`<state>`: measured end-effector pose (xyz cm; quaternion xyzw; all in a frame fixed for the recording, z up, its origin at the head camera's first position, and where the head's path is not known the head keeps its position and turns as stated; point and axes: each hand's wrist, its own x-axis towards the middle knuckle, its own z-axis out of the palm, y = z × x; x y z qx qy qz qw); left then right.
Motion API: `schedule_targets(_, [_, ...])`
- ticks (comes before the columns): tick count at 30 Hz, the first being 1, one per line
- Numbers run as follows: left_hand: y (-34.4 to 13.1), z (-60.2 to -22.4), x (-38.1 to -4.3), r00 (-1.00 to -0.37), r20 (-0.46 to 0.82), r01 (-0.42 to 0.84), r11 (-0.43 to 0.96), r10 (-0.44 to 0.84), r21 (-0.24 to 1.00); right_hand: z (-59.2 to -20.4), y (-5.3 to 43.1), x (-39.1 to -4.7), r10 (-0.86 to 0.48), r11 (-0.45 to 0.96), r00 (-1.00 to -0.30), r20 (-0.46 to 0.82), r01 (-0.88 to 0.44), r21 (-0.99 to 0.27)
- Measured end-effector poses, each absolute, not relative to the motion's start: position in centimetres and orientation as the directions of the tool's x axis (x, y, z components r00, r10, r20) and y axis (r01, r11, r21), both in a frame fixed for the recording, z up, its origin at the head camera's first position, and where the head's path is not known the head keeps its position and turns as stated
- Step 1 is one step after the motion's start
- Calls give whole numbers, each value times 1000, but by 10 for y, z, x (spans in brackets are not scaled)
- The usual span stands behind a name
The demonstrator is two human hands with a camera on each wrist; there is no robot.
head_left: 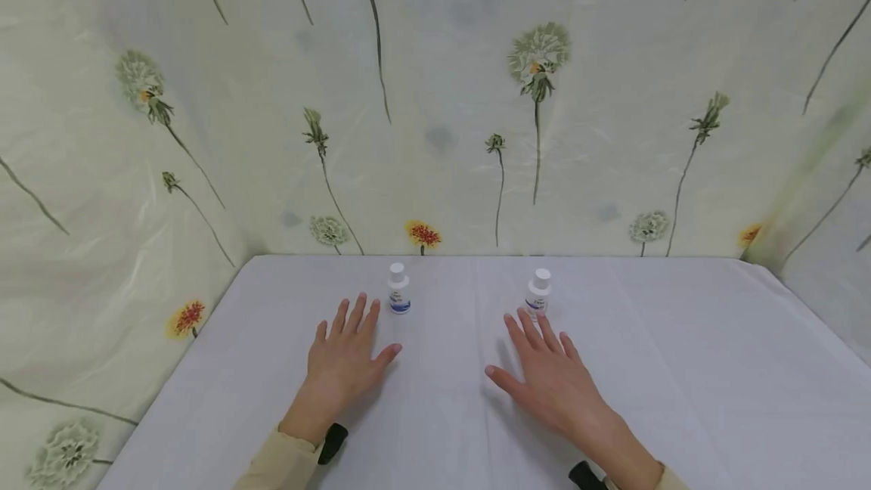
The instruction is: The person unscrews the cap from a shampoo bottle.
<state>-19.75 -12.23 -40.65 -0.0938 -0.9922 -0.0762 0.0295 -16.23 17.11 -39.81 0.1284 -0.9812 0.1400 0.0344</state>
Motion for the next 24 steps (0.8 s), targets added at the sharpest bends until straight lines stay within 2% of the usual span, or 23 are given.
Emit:
schedule_targets(13, [-131,-407,-207,-981,53,192,972,186,136,-402,162,-177,-262,918,-963,63,-269,-291])
schedule_targets(24, [-141,-404,-220,-979,52,202,968,196,149,-406,148,-189,-317,886,-943,100,-332,-323])
